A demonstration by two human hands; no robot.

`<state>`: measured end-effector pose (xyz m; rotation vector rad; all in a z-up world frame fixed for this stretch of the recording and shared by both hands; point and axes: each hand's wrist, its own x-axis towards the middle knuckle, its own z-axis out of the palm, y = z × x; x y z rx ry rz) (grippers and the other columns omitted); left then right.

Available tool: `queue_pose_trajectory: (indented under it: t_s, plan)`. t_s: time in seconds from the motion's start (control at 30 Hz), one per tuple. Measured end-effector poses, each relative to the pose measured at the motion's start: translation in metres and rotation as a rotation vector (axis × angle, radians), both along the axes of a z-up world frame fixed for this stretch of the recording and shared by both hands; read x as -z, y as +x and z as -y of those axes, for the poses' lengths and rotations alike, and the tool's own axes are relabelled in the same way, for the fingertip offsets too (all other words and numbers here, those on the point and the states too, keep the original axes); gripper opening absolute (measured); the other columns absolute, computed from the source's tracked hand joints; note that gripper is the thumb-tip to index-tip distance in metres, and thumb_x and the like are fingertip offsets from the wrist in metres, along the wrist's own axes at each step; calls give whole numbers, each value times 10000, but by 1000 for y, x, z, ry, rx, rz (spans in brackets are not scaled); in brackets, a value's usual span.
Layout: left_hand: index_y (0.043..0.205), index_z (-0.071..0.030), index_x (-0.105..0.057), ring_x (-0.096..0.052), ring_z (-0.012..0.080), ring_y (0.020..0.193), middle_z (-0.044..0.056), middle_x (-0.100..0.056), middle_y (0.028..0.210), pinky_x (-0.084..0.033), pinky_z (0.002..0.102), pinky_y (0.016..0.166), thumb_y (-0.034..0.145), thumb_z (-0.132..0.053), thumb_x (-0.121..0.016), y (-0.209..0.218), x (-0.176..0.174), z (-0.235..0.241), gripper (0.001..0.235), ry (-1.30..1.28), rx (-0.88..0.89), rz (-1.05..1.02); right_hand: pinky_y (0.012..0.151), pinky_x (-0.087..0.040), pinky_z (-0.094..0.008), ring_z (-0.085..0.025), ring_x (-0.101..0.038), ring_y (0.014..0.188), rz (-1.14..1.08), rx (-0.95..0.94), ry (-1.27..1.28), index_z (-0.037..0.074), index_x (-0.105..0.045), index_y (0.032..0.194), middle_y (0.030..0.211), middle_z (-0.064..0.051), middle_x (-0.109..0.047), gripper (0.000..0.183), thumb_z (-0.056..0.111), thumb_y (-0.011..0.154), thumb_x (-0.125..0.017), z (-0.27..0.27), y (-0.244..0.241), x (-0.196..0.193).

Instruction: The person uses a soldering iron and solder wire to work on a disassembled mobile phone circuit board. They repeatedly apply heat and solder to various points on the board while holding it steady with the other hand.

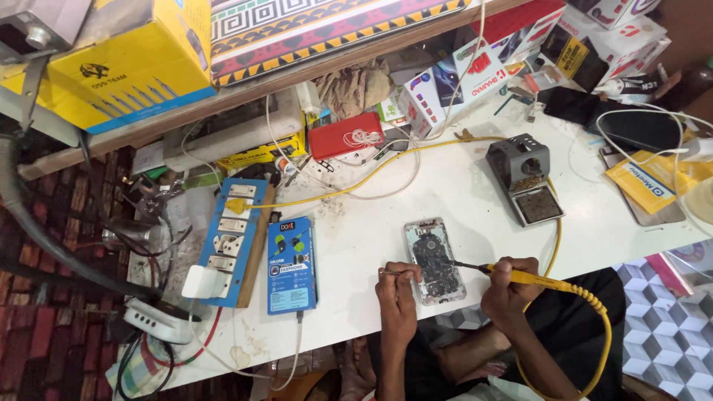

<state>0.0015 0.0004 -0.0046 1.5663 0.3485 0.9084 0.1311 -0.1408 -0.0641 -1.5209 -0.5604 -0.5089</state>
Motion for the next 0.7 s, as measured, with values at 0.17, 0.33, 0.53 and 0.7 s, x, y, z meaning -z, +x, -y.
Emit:
queue_pose_trajectory:
  t_s: [0.17, 0.33, 0.53, 0.7]
  plan:
    - [955, 6, -530, -615, 177, 848, 98, -644, 912, -510, 328, 818, 1100, -131, -434, -1, 2, 0, 221, -35, -14, -60, 585, -420, -222, -61, -498, 639, -31, -1, 18, 14, -518, 962, 793, -31, -582, 233, 207, 1084, -564, -2, 0, -1]
    - [966, 7, -520, -600, 179, 857, 102, -638, 910, -505, 333, 838, 1113, -126, -435, -1, 2, 1, 216, -9, -8, -47, 587, -414, -229, -56, -490, 634, -60, -33, 43, 14, -492, 962, 785, -29, -573, 222, 199, 1070, -551, -1, -1, -3]
    - [953, -7, -537, -606, 171, 828, 93, -643, 880, -505, 331, 804, 1096, -140, -425, -2, 0, 0, 225, -46, -13, -99, 513, -359, -222, -56, -423, 546, -368, -67, 272, 20, -470, 1027, 690, -27, -501, 186, 178, 1116, -511, -11, 1, -25]
    - [965, 6, -557, -600, 182, 822, 100, -635, 868, -485, 352, 868, 1114, -130, -436, -1, -2, -2, 235, 25, -7, -61, 469, -430, -246, -83, -500, 525, -512, -148, 247, 41, -476, 1043, 738, -31, -531, 157, 191, 1084, -502, -21, 9, -51]
